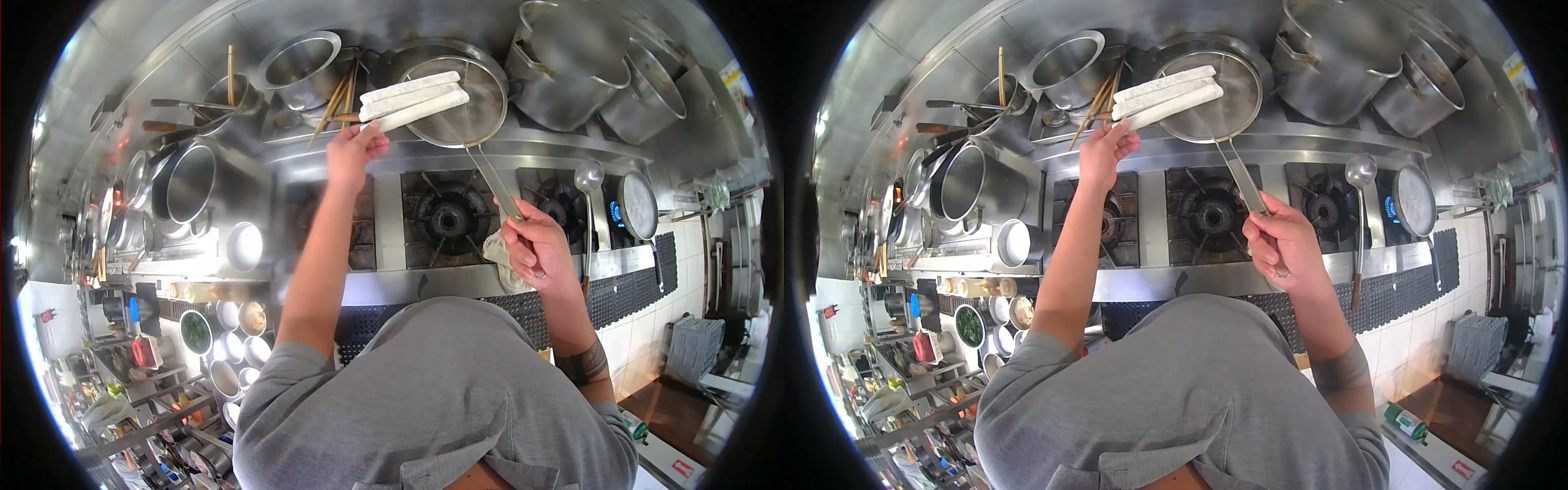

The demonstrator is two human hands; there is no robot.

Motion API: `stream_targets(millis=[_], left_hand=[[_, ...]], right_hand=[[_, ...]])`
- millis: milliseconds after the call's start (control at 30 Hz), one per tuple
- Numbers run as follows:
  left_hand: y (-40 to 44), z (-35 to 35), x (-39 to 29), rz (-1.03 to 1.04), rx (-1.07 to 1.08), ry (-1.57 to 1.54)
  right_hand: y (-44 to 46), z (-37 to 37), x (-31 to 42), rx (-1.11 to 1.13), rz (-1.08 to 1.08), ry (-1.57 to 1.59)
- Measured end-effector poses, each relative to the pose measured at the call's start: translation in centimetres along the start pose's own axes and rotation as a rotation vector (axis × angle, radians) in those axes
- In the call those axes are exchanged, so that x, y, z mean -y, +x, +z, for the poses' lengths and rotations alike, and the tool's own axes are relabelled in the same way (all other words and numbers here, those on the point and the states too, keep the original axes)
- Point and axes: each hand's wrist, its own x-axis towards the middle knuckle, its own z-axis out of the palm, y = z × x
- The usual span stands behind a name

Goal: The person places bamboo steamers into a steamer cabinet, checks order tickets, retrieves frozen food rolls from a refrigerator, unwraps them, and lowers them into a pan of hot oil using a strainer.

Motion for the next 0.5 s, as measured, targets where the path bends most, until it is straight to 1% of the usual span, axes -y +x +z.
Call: stream_targets(millis=[133, 233, 300, 433, 500], left_hand=[[0.7, 0.2, -0.7, 0.015, -0.002, 0.031], [0.6, 0.5, -1.6, -0.006, 0.057, 0.074], [0.0, 1.5, -2.4, -0.062, 0.001, 0.049], [-0.1, 1.6, -1.7, -0.024, -0.020, 0.092], [-0.5, 1.6, -1.6, -0.057, 0.040, 0.178]], right_hand=[[-0.3, 0.1, 0.2, -0.023, -0.001, -0.024], [-0.5, -0.2, 0.1, -0.032, -0.007, -0.043], [-0.8, -0.5, 0.0, -0.023, -0.011, -0.047], [-1.3, -1.0, -0.4, -0.037, -0.001, -0.048], [-1.4, -1.3, -0.7, -0.044, -0.001, -0.032]])
